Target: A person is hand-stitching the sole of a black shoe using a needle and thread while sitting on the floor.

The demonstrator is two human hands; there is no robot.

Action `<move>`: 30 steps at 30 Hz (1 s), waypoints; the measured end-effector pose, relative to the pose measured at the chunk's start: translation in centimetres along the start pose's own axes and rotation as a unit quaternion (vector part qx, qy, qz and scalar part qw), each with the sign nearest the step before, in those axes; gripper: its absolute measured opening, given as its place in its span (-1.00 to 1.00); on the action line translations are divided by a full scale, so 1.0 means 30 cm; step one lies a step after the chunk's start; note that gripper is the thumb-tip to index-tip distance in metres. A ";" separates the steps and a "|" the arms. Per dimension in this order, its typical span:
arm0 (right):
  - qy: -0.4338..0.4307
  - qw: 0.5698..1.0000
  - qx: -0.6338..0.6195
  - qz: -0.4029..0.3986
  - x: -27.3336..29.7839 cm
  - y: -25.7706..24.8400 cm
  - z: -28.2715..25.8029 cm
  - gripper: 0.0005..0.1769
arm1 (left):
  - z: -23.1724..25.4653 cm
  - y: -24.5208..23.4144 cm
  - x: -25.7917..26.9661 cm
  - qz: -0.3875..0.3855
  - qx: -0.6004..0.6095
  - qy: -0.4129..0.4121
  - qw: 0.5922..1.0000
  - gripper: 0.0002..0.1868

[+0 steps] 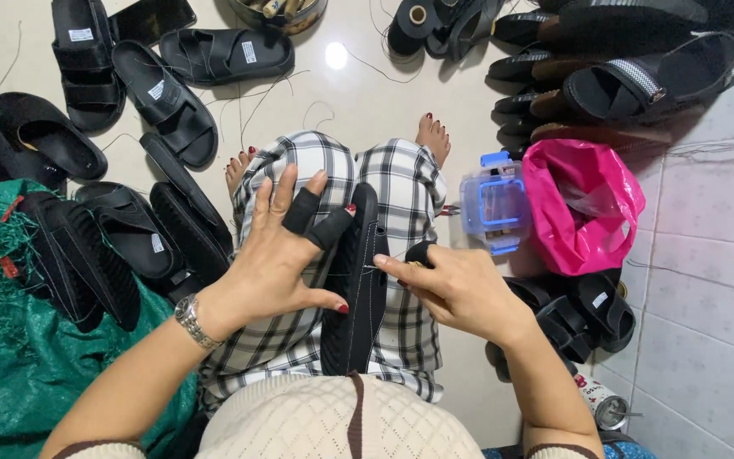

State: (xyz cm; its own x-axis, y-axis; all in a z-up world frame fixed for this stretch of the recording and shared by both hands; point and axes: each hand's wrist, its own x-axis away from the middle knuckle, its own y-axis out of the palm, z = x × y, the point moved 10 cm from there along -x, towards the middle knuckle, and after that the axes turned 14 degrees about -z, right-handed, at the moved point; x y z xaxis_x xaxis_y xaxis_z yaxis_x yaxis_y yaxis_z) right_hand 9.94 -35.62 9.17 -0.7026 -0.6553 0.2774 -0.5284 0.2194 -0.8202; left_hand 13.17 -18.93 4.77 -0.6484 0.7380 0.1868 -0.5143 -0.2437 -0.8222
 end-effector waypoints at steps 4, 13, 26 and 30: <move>-0.002 1.000 0.013 0.000 -0.007 -0.018 -0.012 -0.56 | -0.001 0.010 -0.006 0.006 -0.011 -0.002 1.000 0.27; 0.039 0.989 0.127 -0.059 -0.026 0.002 -0.090 -0.40 | 0.014 0.025 -0.011 0.055 -0.054 0.028 0.997 0.23; 0.036 0.995 0.057 -0.076 -0.121 -0.039 -0.125 -0.57 | 0.012 0.019 0.027 0.150 -0.062 0.054 0.985 0.17; 0.049 0.997 0.063 0.016 -0.040 -0.010 -0.076 -0.80 | 0.045 -0.076 0.178 0.279 0.003 0.037 0.959 -0.58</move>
State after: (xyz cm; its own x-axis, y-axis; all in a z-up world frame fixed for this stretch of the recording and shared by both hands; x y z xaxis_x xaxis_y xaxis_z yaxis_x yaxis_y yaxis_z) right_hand 9.84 -33.25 10.23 -0.7645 -0.5746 0.2924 -0.4456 0.1433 -0.8837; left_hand 10.13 -15.30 8.37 -0.7826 0.5334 -0.3209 -0.1009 -0.6173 -0.7802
